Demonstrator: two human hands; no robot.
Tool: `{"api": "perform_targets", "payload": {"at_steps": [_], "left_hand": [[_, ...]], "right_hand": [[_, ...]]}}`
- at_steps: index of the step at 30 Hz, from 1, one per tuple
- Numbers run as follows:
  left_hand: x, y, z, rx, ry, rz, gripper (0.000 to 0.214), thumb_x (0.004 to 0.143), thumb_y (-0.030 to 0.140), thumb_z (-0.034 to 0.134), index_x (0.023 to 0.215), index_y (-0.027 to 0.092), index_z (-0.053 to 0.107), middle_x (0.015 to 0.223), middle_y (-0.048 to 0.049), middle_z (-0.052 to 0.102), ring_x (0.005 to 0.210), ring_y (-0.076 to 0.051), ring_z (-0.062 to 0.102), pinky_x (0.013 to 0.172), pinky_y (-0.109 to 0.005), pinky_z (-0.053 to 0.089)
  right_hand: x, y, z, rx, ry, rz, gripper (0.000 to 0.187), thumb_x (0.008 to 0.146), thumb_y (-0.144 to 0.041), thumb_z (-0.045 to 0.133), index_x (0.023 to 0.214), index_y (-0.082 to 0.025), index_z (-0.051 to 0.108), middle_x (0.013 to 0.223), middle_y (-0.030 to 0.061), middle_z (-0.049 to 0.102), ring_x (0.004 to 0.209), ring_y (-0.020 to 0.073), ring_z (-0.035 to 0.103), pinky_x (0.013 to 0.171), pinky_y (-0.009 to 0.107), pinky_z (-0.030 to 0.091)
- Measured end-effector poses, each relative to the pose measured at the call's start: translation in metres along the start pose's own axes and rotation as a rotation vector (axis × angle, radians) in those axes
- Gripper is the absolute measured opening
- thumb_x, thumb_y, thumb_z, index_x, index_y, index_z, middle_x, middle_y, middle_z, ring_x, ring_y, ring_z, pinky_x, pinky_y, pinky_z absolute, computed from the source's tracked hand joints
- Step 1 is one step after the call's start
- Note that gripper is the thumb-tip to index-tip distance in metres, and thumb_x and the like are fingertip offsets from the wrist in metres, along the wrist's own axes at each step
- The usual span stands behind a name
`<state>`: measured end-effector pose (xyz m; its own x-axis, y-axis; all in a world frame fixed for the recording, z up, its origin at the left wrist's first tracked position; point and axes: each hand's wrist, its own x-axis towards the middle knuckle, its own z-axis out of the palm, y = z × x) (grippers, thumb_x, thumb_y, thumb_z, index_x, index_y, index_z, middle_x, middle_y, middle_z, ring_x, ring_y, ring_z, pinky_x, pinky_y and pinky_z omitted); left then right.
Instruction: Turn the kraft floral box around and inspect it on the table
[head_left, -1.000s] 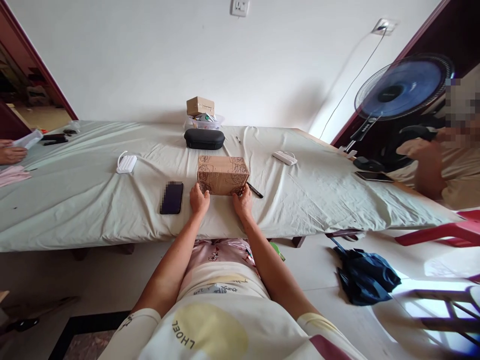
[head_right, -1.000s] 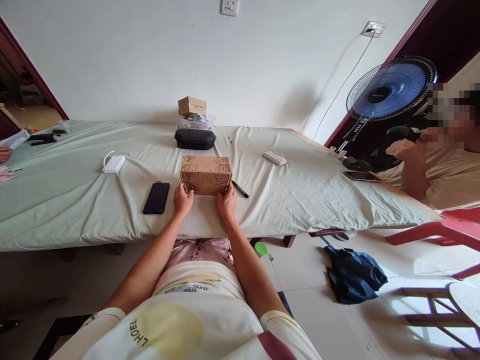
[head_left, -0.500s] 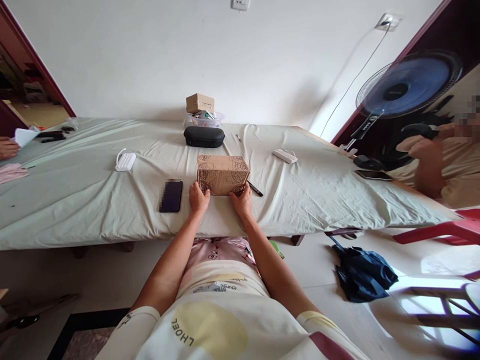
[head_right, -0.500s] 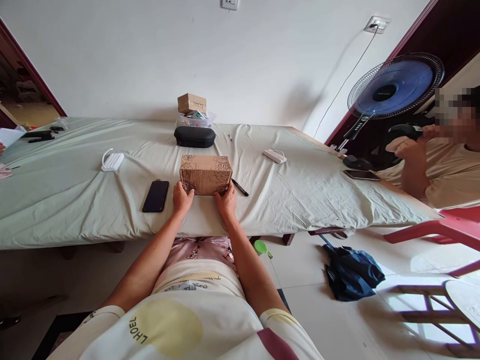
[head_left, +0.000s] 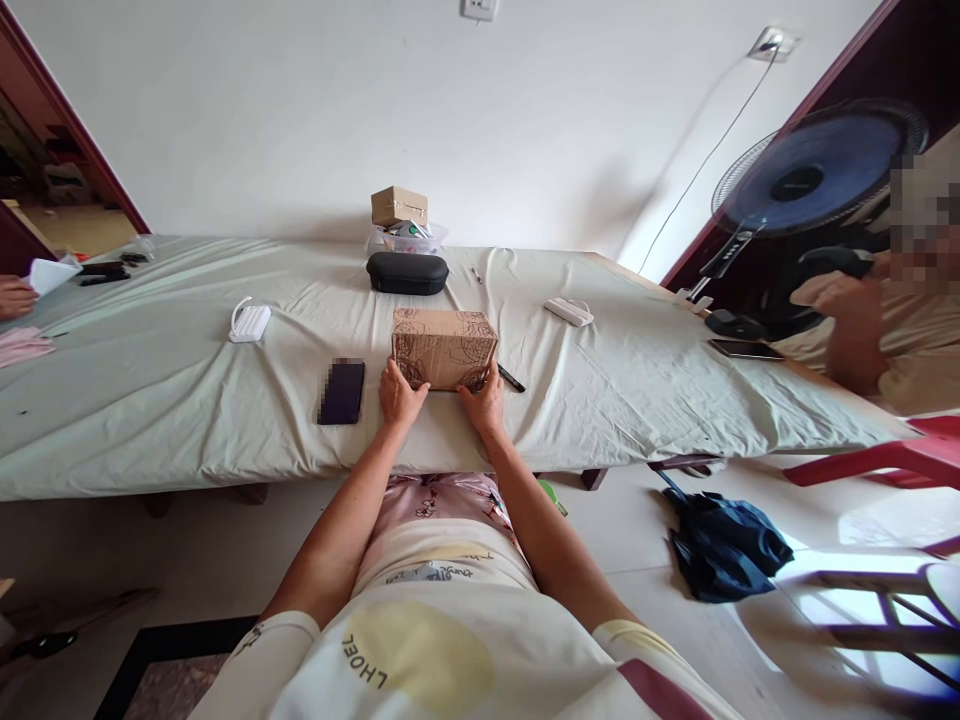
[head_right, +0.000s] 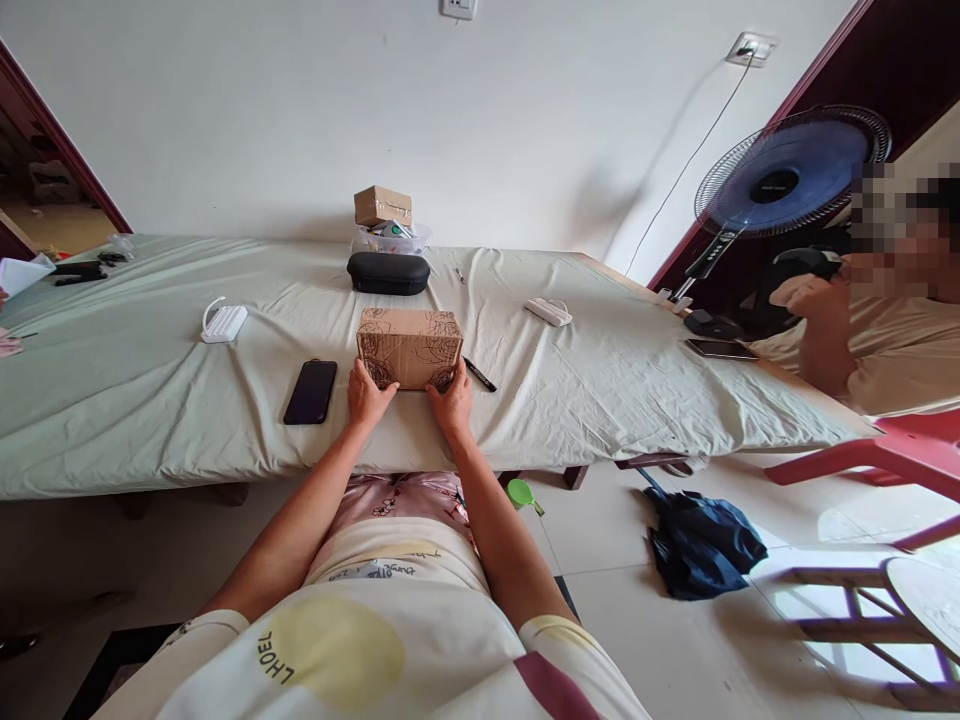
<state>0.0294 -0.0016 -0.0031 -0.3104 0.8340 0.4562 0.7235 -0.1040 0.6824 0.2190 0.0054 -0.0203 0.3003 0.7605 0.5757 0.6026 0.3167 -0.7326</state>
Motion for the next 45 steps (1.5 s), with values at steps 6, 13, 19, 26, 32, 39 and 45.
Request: {"api": "perform_targets", "payload": {"at_steps": [6,13,19,26,32,39,45], "left_hand": [[-0.003,0.014,-0.017,0.069,0.048,0.067,0.118,0.076,0.058,0.086,0.162,0.004,0.026,0.133,-0.0293,0.062,0.128,-0.046,0.059,0.105,-0.053,0.048],[-0.007,0.021,-0.019,0.097,0.048,0.097,0.125,0.073,0.065,0.085,0.163,0.003,0.024,0.138,-0.0321,0.058,0.128,-0.047,0.058,0.104,-0.053,0.048],[-0.004,0.016,-0.016,0.025,0.083,0.093,0.124,0.072,0.064,0.088,0.163,0.006,0.026,0.142,-0.0313,0.059,0.128,-0.046,0.060,0.108,-0.053,0.047],[0.002,0.006,-0.017,-0.083,0.154,0.128,0.105,0.082,0.070,0.075,0.158,0.010,0.036,0.151,-0.0287,0.055,0.137,-0.041,0.056,0.115,-0.052,0.044],[0.003,0.004,-0.017,-0.128,0.163,0.126,0.059,0.096,0.057,0.063,0.140,0.017,0.060,0.146,-0.0235,0.057,0.142,-0.036,0.052,0.121,-0.052,0.040],[0.000,0.009,-0.020,-0.065,0.144,0.163,0.051,0.099,0.041,0.059,0.147,0.021,0.061,0.169,-0.0197,0.035,0.160,-0.039,0.028,0.127,-0.059,0.029],[-0.009,0.020,-0.019,-0.096,-0.035,0.433,0.063,0.094,0.052,0.067,0.148,0.022,0.060,0.171,-0.0196,0.031,0.163,-0.040,0.021,0.129,-0.060,0.022]], "right_hand": [[-0.005,-0.014,-0.005,-0.104,0.074,-0.016,0.103,0.079,-0.054,0.081,0.163,-0.020,0.031,0.132,0.0190,0.060,0.121,0.0355,0.057,0.108,0.059,0.046],[-0.008,-0.021,-0.006,-0.176,0.049,-0.020,0.102,0.081,-0.066,0.078,0.161,-0.020,0.035,0.140,0.0232,0.055,0.132,0.0400,0.051,0.111,0.062,0.042],[-0.006,-0.013,-0.009,-0.057,0.036,-0.088,0.091,0.086,-0.052,0.077,0.162,-0.023,0.035,0.134,0.0176,0.057,0.123,0.0329,0.055,0.111,0.056,0.045],[-0.005,-0.018,-0.013,0.109,0.098,-0.130,0.059,0.094,-0.046,0.064,0.148,-0.025,0.053,0.124,0.0124,0.064,0.107,0.0251,0.060,0.091,0.043,0.057],[-0.005,-0.030,-0.021,0.198,0.121,-0.160,0.033,0.096,-0.048,0.061,0.117,-0.025,0.071,0.111,0.0089,0.067,0.093,0.0205,0.062,0.081,0.037,0.059],[-0.008,-0.037,-0.020,0.277,0.106,-0.154,0.033,0.096,-0.053,0.060,0.105,-0.023,0.074,0.100,0.0071,0.071,0.088,0.0207,0.066,0.082,0.038,0.059],[-0.015,-0.045,-0.018,0.307,-0.024,-0.239,0.034,0.102,-0.049,0.053,0.108,-0.024,0.075,0.103,0.0079,0.075,0.096,0.0219,0.070,0.091,0.043,0.061]]}}
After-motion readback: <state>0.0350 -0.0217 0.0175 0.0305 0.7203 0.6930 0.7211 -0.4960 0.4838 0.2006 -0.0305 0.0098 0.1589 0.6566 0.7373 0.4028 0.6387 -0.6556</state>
